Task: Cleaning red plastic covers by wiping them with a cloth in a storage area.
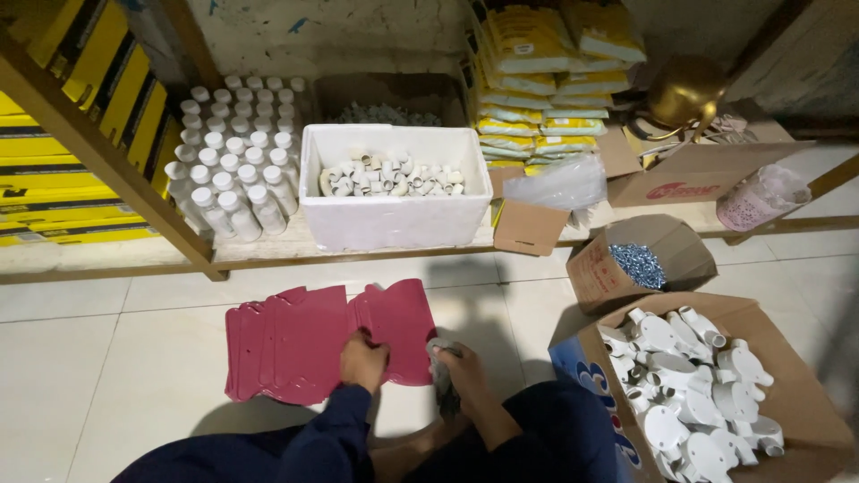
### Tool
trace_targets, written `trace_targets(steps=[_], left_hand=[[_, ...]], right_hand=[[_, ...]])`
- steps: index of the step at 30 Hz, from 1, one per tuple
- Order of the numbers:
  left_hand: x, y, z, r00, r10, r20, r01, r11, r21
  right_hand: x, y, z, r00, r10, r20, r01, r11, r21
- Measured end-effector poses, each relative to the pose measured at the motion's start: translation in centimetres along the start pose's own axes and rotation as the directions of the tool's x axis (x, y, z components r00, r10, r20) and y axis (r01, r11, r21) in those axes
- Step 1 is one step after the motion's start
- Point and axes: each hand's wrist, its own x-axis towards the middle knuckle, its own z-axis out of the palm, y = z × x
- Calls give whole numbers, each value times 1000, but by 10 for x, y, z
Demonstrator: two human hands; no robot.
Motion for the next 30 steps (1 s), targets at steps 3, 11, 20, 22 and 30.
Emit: trace_targets(steps=[3, 11, 20, 22, 30], left_hand=[[21, -8, 17, 995, -50, 87, 86, 874, -478], [15, -9, -13, 988, -120, 92, 151, 779, -608], [65, -41, 28, 985, -96, 141, 151, 877, -455], [78, -50, 49, 993, -51, 109, 86, 934, -347], [32, -16, 42, 983, 1, 183, 97, 842, -530]], right_hand=[[7, 3, 2, 999, -36, 7, 36, 999, 29], [-2, -11, -9, 996, 55, -72, -38, 975, 218], [12, 2, -12, 991, 54, -121, -45, 996, 77], [15, 3, -10, 994, 45, -101, -32, 991, 131], [14, 0, -7, 996, 43, -79, -29, 986, 161]])
